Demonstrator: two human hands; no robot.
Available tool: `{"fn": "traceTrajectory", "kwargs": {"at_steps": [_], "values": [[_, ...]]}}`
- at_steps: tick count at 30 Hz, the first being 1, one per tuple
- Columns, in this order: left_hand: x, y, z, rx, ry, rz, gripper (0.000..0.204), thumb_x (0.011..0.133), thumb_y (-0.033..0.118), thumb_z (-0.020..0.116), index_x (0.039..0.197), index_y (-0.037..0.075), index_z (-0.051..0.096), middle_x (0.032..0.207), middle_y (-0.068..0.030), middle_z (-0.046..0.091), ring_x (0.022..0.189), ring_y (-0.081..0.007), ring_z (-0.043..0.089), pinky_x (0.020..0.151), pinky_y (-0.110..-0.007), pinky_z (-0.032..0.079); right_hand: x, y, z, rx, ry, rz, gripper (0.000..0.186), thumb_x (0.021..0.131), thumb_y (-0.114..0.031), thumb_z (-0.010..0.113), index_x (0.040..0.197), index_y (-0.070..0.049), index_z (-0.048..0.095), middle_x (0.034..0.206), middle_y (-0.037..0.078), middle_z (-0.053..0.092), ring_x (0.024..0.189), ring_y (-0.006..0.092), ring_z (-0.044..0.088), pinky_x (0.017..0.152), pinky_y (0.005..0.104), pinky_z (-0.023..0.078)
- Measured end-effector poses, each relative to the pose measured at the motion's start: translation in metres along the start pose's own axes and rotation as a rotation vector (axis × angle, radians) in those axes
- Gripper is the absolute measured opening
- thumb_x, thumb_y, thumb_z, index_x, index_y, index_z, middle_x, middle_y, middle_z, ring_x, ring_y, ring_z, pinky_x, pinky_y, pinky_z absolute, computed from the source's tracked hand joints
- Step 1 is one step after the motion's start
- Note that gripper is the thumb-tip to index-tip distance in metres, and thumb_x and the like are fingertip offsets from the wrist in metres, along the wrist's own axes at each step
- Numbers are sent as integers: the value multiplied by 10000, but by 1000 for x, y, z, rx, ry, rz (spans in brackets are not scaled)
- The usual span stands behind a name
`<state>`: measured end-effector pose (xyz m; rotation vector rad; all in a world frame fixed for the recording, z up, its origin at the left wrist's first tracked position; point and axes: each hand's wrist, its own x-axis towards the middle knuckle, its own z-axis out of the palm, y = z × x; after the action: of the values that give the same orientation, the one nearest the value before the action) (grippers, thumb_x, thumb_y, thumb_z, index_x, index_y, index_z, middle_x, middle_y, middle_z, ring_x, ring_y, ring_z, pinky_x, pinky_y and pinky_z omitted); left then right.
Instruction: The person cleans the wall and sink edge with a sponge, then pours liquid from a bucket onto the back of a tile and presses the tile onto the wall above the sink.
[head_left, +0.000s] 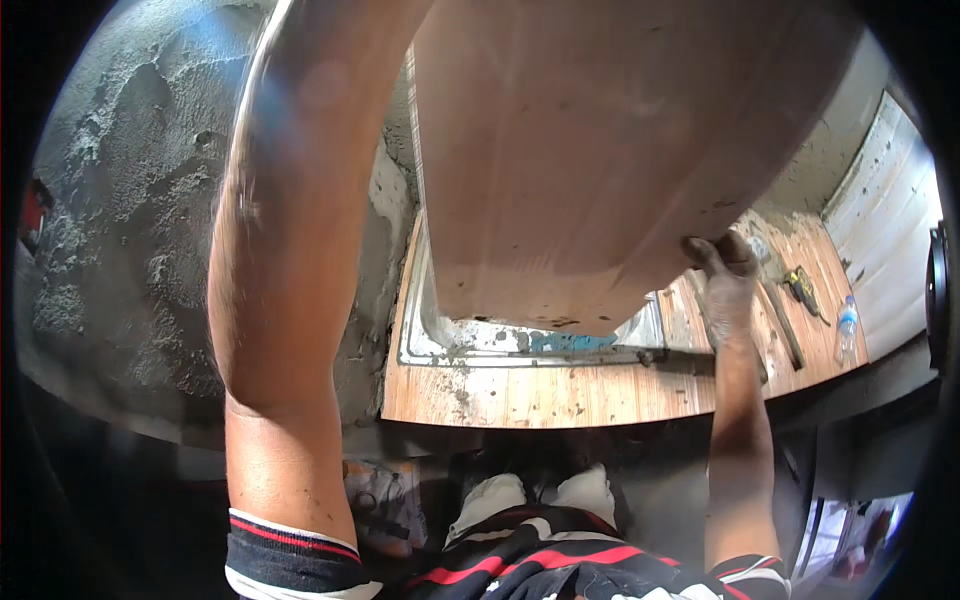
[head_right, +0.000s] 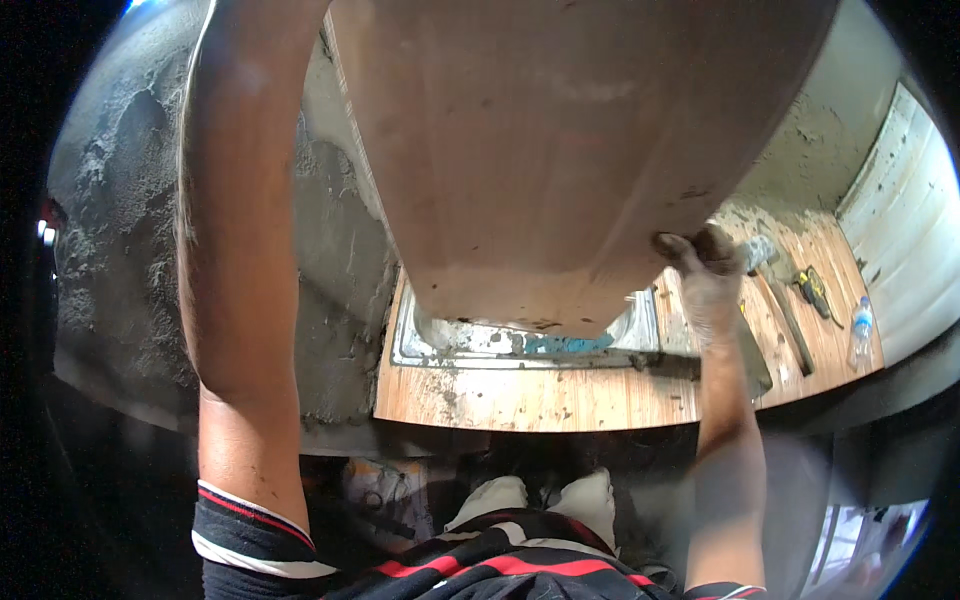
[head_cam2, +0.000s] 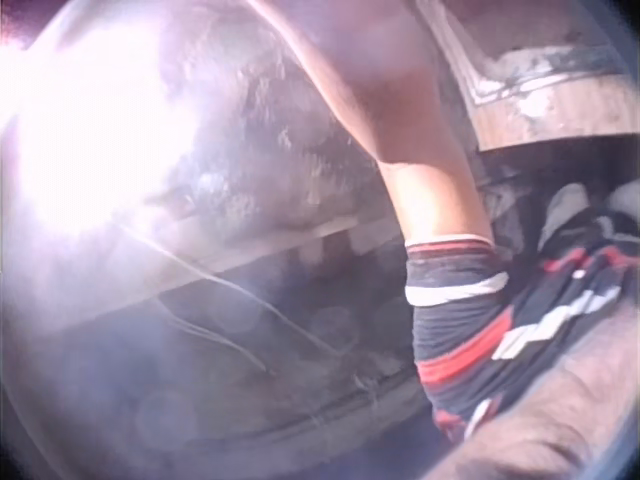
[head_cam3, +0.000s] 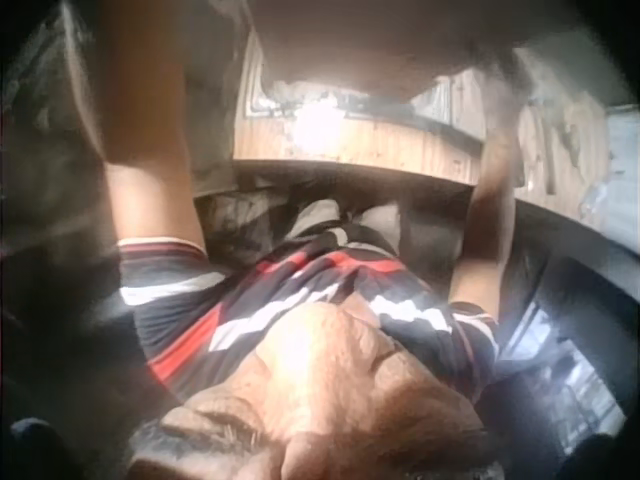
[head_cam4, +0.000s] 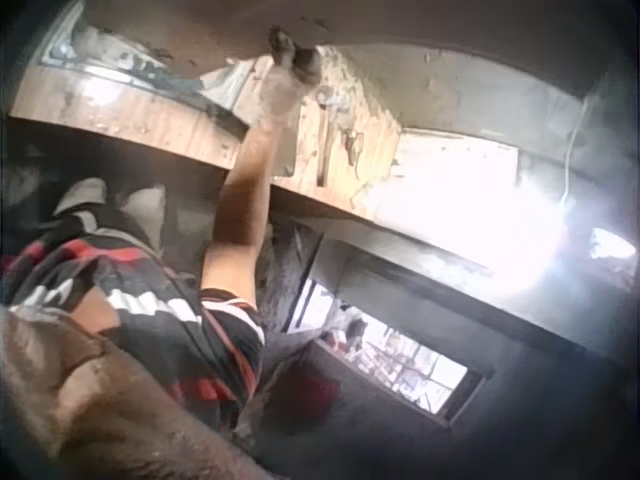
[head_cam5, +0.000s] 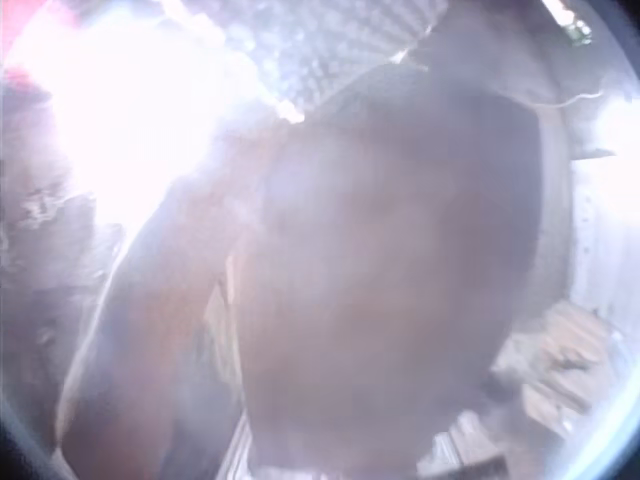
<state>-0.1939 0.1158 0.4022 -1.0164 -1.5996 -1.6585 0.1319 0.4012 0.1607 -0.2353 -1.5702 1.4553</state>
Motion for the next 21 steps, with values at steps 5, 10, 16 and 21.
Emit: {"fn": "traceTrajectory", "kwargs": {"at_steps": [5, 10, 16, 21], "values": [[-3, 16, 7, -2, -71, 19, 229, 977, 141, 568, 1101, -24, 666, 987, -177, 631, 888, -198, 637, 827, -281, 519, -49, -53, -63, -125, 221, -66, 348, 915, -121, 765, 1163, 74, 616, 1100, 97, 691, 989, 158, 641, 935, 296, 504], [-12, 39, 30, -50, -132, 47, 246, 995, 169, 548, 1073, -35, 661, 959, -173, 631, 872, -196, 634, 811, -274, 524, -106, -118, -128, -165, 442, -244, 323, 956, -115, 684, 1210, 71, 613, 1132, 115, 665, 1061, 176, 600, 1000, 347, 462], [-34, 82, 99, -162, -258, 115, 284, 1017, 204, 525, 1040, -47, 655, 925, -168, 631, 852, -194, 631, 791, -266, 530, -208, -182, -206, -419, 662, -209, 526, 984, -208, 626, 1426, 43, 490, 1401, 183, 556, 1268, 293, 535, 1110, 434, 420], [-99, 176, 231, -390, -431, 244, 325, 1036, 232, 506, 1012, -58, 650, 897, -164, 631, 835, -191, 628, 775, -259, 535, -291, -221, -215, -710, 1035, 4, 336, 1002, -207, 607, 1252, 17, 587, 1213, 103, 600, 1138, 211, 553, 1013, 363, 426]]}}
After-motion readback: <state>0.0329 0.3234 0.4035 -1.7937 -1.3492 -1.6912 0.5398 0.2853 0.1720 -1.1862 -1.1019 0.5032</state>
